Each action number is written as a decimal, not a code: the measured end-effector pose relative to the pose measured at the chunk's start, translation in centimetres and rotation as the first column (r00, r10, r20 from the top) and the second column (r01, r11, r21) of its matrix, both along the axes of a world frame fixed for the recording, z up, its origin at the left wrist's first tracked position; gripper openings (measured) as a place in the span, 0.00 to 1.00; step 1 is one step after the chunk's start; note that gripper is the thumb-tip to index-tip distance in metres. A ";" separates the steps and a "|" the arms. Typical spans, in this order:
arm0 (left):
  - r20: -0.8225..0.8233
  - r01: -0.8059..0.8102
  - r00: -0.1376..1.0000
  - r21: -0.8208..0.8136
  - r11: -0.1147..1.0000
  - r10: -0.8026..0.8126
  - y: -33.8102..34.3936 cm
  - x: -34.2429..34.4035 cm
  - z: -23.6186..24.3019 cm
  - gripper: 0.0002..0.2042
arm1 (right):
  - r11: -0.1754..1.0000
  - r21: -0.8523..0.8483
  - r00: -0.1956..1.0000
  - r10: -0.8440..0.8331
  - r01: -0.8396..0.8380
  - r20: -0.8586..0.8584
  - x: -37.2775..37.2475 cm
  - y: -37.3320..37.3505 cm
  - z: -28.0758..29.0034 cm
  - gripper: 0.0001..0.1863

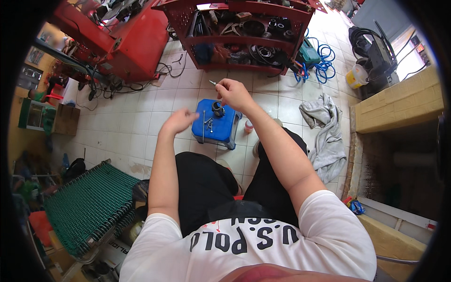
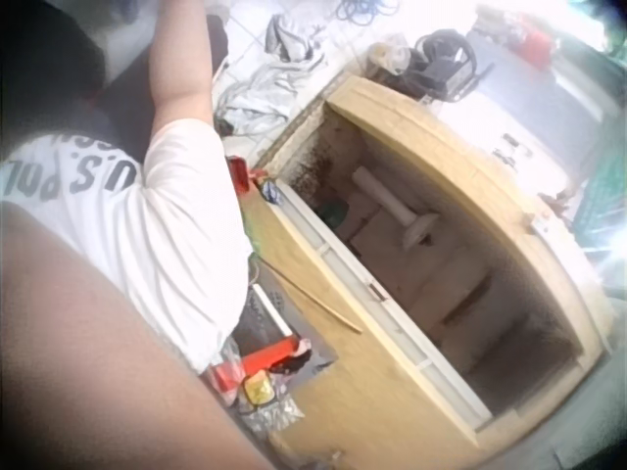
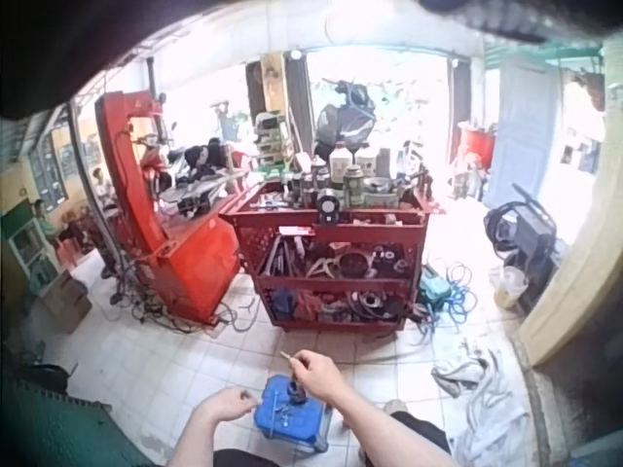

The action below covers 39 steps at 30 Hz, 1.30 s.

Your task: The person sits in a workshop and assembles a small mechanical component, likely a stator or clutch assembly, using a screwdriver and a small bottle of lubricant. They insert a screw, apply lubricant to the part, and continue to manipulate the assembly with their hands.

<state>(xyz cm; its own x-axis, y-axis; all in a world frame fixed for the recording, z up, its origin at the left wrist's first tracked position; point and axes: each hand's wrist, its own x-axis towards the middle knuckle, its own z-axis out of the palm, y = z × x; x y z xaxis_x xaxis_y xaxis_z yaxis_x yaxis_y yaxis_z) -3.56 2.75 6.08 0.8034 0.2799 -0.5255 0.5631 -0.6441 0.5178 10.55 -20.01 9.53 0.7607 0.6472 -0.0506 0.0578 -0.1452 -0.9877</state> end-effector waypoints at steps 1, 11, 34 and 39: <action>-0.154 0.099 0.984 0.070 0.993 -0.087 0.3 -0.9 -0.8 0.28 | 1.000 -0.021 1.000 0.004 -0.004 0.013 -0.1 0.0 0.1 0.15; -0.677 0.207 0.682 -0.184 0.961 -0.277 -0.2 -4.6 -6.3 0.30 | 0.998 -0.059 0.998 0.034 -0.031 0.056 -0.6 -0.2 1.0 0.16; -0.558 0.446 0.743 0.000 0.895 -0.370 -3.0 -4.5 -2.9 0.31 | 0.994 -0.100 0.994 0.054 -0.045 0.091 -0.8 0.0 0.6 0.15; -0.615 0.440 0.699 -0.031 0.898 -0.364 -3.8 -4.0 -0.9 0.29 | 0.994 -0.096 0.993 0.064 -0.054 0.104 -0.8 -0.1 0.5 0.15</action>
